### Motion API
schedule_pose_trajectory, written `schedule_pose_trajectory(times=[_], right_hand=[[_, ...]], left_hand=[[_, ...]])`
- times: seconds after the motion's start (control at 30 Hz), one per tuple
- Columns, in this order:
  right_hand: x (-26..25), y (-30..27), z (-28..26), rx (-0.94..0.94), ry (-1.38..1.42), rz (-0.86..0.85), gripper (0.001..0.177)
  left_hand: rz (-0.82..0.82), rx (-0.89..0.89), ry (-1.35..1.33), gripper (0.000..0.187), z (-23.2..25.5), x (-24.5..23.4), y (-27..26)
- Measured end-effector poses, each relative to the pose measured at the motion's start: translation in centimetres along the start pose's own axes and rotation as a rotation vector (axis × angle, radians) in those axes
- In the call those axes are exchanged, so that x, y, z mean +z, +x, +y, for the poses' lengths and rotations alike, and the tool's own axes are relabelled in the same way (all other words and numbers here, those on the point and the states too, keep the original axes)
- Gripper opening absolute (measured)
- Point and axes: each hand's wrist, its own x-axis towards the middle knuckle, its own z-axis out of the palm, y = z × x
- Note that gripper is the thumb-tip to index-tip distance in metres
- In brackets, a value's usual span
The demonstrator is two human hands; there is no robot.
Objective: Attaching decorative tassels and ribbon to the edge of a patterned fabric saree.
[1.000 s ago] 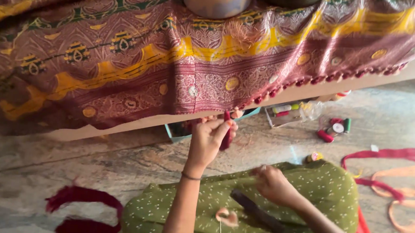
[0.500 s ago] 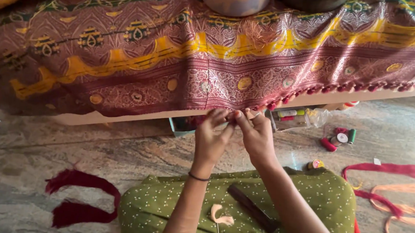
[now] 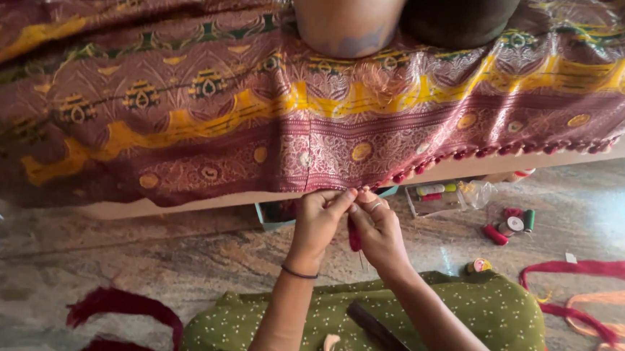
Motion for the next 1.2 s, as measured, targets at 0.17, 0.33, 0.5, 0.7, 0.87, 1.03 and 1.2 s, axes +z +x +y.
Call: schedule_pose_trajectory(times=[0.17, 0.33, 0.5, 0.7, 0.87, 1.03, 1.2], right_hand=[[-2.1, 0.4, 0.7, -0.159, -0.165, -0.112, 0.018], [-4.1, 0.6, -1.3, -0.006, -0.466, 0.006, 0.037], [-5.4, 3.1, -7.7, -0.394, -0.59, 0.292, 0.011], [-3.9, 6.0, -16.1, -0.765, -0.54, 0.412, 0.015], [-4.1, 6.8, -19.5, -1.079, -0.998, 0.446, 0.026], [-7.0, 8.0, -17.5, -0.813, -1.106, 0.349, 0.01], [-6.5, 4.8, -19.0, -0.96, -0.976, 0.419, 0.017]], left_hand=[[0.131, 0.166, 0.428, 0.025, 2.8, 1.8, -2.1], [0.172, 0.453, 0.593, 0.023, 3.6, 1.6, -2.7], [0.19, 0.238, 0.463, 0.022, 3.4, 0.6, -2.1], [0.207, 0.422, 0.533, 0.018, 4.6, 0.5, -2.6], [0.158, 0.418, 0.509, 0.017, 5.9, 0.8, -2.9], [0.123, 0.335, 0.469, 0.018, 6.8, 0.8, -3.1], [0.146, 0.286, 0.456, 0.017, 5.4, 0.7, -3.0]])
